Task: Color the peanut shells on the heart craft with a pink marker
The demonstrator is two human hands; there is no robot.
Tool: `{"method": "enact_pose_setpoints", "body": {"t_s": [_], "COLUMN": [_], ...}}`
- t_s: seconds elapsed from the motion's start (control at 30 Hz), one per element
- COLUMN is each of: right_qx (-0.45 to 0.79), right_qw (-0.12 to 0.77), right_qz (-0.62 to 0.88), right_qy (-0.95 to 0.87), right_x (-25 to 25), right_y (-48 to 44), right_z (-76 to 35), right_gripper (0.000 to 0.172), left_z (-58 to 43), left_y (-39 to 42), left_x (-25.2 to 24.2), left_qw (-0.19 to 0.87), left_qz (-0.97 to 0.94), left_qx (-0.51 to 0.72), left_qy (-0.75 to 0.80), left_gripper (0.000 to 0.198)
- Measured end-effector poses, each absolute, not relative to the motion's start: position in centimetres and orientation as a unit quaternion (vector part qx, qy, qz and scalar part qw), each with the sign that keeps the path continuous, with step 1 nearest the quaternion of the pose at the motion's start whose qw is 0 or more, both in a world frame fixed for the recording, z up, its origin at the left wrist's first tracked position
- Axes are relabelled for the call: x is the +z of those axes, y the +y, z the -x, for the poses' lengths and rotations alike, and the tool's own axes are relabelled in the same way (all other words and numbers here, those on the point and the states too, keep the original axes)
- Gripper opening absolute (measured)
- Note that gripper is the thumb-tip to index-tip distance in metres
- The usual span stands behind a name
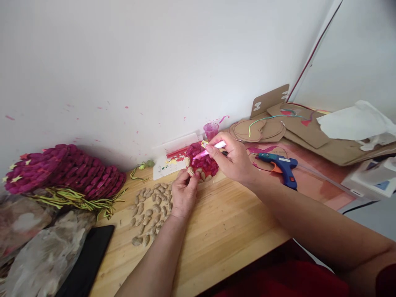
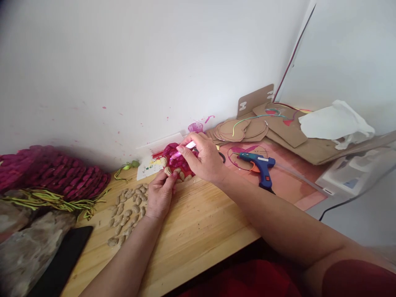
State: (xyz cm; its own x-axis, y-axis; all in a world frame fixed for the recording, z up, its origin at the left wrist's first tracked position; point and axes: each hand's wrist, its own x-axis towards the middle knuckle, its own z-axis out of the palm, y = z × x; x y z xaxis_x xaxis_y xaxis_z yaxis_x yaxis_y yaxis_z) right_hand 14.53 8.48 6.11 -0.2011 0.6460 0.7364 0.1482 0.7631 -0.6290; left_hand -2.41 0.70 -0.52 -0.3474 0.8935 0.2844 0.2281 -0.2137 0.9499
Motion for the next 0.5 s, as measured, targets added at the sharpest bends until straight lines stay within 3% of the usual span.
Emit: {"method": "enact_pose_setpoints", "body": {"t_s": [0.5], "right_qx": [0.263], "right_qw": [0.564], "right_qz": [0.28], "right_qy": [-0.731], "right_x": [6.13], "right_y": [8.63], "right_z": [-14.62], "right_gripper": [0.019], "left_z": [2.25], "left_y": [0.68], "left_x": [-1.09], "left_qw": [0.4], "left_qz": [-0.414], "left_qx": [0.616], "left_qy": [0.537], "left_gripper": [0.036]}}
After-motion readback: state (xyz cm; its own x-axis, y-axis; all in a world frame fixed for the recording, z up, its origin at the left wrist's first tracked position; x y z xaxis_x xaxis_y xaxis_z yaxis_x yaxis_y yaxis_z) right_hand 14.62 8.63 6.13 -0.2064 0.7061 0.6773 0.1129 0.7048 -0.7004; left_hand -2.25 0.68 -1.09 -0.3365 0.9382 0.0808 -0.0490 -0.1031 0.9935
